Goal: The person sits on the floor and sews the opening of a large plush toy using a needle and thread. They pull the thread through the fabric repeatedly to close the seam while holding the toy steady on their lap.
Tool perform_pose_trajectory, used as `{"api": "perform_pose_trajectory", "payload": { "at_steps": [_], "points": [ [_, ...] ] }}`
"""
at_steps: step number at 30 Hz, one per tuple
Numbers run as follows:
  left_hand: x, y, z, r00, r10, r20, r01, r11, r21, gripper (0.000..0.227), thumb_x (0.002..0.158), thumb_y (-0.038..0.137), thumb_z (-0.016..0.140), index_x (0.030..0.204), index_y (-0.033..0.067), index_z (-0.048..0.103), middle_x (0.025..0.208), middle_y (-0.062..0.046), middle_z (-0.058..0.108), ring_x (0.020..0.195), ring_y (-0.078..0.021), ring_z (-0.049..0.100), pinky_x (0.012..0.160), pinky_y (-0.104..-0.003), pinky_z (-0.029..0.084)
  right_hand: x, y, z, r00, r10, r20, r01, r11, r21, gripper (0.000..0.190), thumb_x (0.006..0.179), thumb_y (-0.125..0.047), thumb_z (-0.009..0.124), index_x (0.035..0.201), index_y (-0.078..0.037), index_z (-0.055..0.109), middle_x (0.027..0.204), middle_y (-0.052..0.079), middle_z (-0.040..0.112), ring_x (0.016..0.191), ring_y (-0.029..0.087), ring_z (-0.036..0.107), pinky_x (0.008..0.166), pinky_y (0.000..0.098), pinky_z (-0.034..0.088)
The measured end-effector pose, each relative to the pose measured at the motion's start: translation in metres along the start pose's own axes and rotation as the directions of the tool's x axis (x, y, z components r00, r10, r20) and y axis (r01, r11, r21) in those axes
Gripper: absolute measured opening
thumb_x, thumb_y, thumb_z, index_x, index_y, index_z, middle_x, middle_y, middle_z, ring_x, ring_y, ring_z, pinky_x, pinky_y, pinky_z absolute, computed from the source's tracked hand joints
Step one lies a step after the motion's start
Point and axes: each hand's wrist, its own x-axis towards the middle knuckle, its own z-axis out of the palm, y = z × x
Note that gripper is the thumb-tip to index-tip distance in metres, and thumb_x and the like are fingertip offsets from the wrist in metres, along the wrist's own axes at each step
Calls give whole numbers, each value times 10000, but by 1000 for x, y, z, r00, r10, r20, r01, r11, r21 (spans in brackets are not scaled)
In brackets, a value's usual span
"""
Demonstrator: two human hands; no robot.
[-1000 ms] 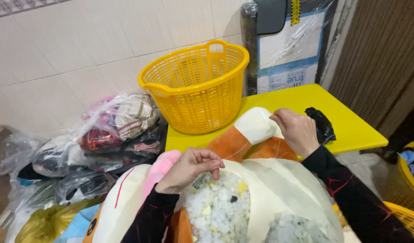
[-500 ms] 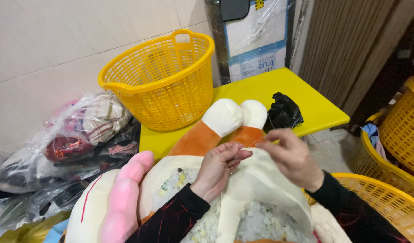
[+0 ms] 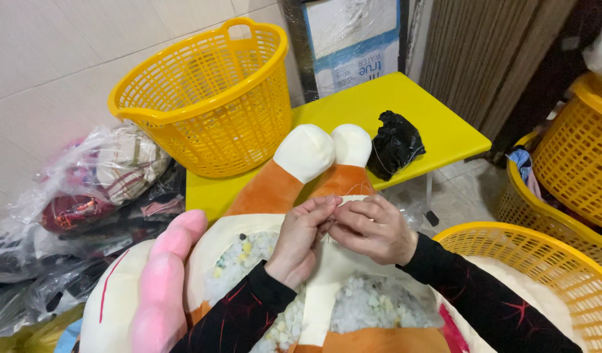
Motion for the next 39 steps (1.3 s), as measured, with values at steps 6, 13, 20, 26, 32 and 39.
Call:
{"api": "perform_pose_trajectory", "payload": {
  "at_steps": [6, 13, 20, 26, 32, 39],
  "points": [
    [-4, 6, -13, 984, -80, -159, 90, 994, 57, 253, 972, 256, 531, 1147, 136, 669, 1116, -43, 764, 943, -118, 705, 803, -264, 502, -5, 8, -11, 964, 220, 148, -242, 959, 148, 209, 822, -32, 678, 1030, -53, 681, 1102, 59, 677, 1008, 251, 645, 825, 391, 542],
    [-4, 51, -79, 864, 503, 33, -278, 422, 863, 327, 912, 184, 676, 1187, 6, 671, 1126, -114, 753, 1045, -215, 724, 878, -350, 558, -31, 21, -7, 698, 427, 575, -578, 810, 100, 99, 882, -18, 637, 964, -45, 587, 991, 138, 602, 919, 317, 616, 792, 413, 507],
    [-29, 142, -188, 934, 191, -301, 323, -94, 942, 541, 849, 499, 705, 1238, 124, 736, 1100, -183, 768, 1064, -318, 733, 941, -400, 551, -172, 9, 9, 393, 905, 161, -887, 327, 326, 64, 999, -70, 555, 1005, -7, 561, 1275, 139, 625, 1114, 219, 614, 969, 313, 485],
    [-77, 165, -293, 923, 5, -384, 383, 61, 922, 728, 808, 581, 744, 1374, 143, 616, 1289, -136, 701, 1209, -314, 644, 1014, -430, 446, -266, -33, 42, -27, 990, 141, -873, -93, 479, 108, 1074, -95, 506, 1085, 8, 538, 1270, 123, 653, 1038, 142, 559, 944, 287, 462],
    [-87, 129, -304, 798, 354, -488, 470, 142, 871, 607, 728, 400, 830, 1263, 127, 738, 1084, -199, 797, 1012, -331, 772, 920, -393, 570, -274, -53, 74, 43, 998, 50, -769, 1, 640, 93, 1099, -87, 498, 1119, 2, 482, 1279, 123, 647, 1082, 107, 579, 973, 262, 467],
    [-135, 139, -275, 605, 663, -441, 408, 218, 887, 464, 748, 264, 825, 1186, 114, 783, 966, -190, 793, 866, -292, 773, 820, -388, 577, -270, -67, 92, 42, 998, 54, -769, -2, 639, 71, 1082, -50, 507, 1133, -1, 504, 1249, 133, 660, 967, 97, 581, 879, 243, 494]
  ]
}}
